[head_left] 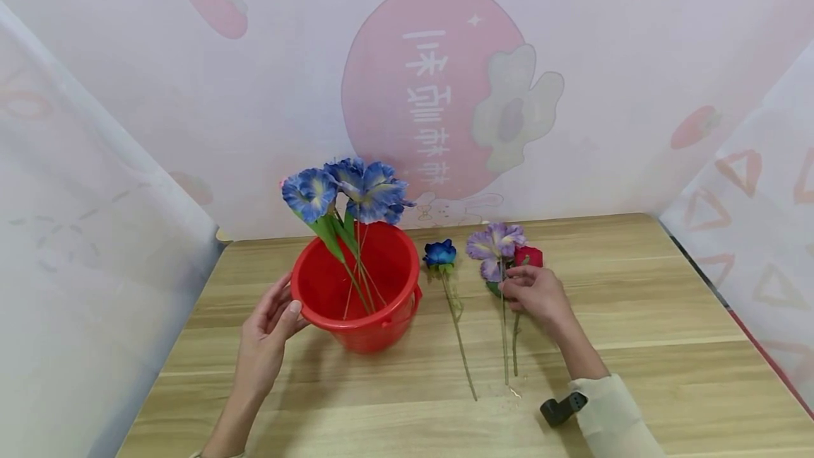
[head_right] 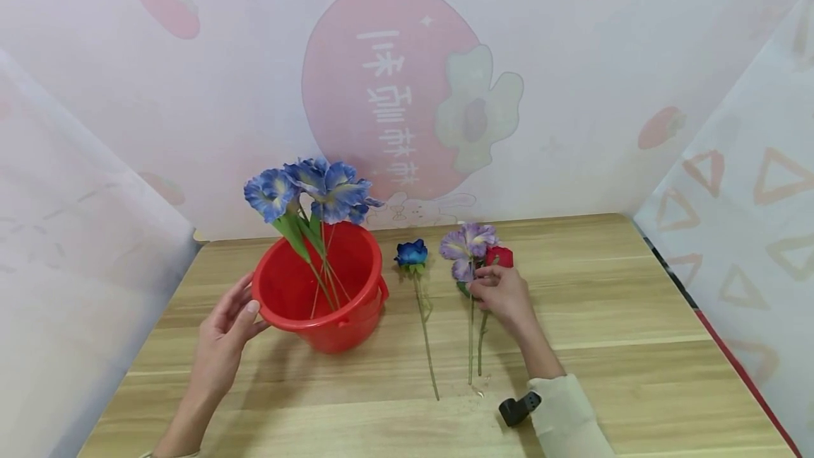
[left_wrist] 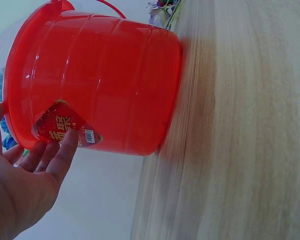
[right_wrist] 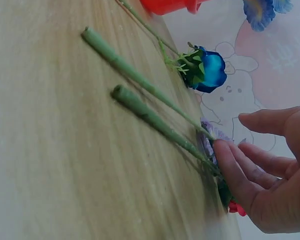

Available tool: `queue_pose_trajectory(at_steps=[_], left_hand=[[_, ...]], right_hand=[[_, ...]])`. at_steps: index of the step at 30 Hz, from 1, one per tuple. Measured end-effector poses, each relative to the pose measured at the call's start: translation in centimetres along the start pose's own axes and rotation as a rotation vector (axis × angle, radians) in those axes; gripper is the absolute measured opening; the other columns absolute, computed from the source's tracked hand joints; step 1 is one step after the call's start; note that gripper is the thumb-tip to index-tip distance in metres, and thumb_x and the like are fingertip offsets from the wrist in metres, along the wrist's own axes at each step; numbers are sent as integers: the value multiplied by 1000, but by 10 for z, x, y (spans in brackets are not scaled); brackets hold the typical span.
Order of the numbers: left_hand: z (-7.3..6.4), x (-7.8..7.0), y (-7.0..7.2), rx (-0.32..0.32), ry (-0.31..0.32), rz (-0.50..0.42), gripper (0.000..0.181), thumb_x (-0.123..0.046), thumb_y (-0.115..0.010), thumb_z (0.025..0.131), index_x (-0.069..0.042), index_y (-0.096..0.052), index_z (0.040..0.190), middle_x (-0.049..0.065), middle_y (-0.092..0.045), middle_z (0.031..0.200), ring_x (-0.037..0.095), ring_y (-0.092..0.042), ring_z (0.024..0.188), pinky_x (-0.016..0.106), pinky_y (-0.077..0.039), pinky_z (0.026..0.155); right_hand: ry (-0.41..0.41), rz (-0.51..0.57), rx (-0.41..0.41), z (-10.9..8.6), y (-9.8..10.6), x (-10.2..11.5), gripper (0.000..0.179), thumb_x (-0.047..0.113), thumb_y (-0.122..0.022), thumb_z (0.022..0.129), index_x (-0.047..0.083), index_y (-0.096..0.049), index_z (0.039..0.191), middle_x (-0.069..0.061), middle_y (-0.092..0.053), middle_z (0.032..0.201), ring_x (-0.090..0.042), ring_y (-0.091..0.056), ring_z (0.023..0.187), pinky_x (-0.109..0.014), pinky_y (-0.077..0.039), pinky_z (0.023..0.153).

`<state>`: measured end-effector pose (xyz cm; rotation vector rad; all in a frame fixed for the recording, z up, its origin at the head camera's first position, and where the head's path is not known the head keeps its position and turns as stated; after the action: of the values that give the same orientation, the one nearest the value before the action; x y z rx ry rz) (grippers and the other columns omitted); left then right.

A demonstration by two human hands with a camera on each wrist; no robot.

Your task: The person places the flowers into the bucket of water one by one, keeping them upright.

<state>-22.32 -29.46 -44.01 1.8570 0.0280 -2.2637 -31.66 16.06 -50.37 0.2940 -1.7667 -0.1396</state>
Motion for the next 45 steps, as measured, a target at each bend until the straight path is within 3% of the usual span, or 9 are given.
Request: queue_pose_trajectory(at_steps=[13, 19, 27, 32, 45], left_hand=[[0, -2, -1, 5, -11, -9, 54, -13, -59, 111, -13, -45, 163, 10, -61, 153, 11, -70, 127, 26, -66, 91], [-1, -3, -2, 6, -19, -17, 54, -11, -59, 111, -13, -46, 163, 8, -62, 151, 12, -70, 126, 26, -66, 90], [-1, -4, 0, 1, -20, -15, 54, -12, -59, 111, -13, -46, 163, 8, -62, 151, 11, -71, 125, 26, -66, 90], [-1, -4, 0, 4, -18, -3, 54, -13, -59, 111, -14, -46, 163, 8, -62, 151, 10, -70, 125, 27, -66, 90], [-1, -1, 0, 7, 3, 12, 54, -15, -59, 111, -15, -45, 164, 18, -57, 156, 11, -70, 128, 26, -66, 91]], right_hand=[[-29, -125, -17, 8, 1, -6, 45, 13, -79, 96, -6, -65, 134, -25, -78, 119, -20, -79, 87, -31, -68, 71], [-21, -174, -50, 10, 2, -4, 39, 6, -80, 92, -6, -69, 128, -20, -82, 106, -17, -78, 77, -29, -66, 64], [38, -80, -13, 3, 7, 15, 40, 8, -70, 100, -7, -64, 136, -24, -78, 119, -18, -79, 93, -35, -69, 75], [68, -10, -11, -5, 9, 32, 43, 10, -73, 101, -5, -64, 139, -26, -73, 129, -18, -78, 98, -34, -69, 80], [173, 102, -13, -27, 8, 70, 42, 7, -73, 101, -4, -63, 140, -23, -73, 122, -18, -79, 98, -34, -69, 84]])
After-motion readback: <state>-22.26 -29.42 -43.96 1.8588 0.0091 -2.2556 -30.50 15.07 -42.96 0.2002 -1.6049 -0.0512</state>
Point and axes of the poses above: each hand's wrist, its own z-axis towards the middle knuckle, its own y-axis out of the back of the hand, x = y × z, the point moved 10 cm from there along z, towards the middle knuckle
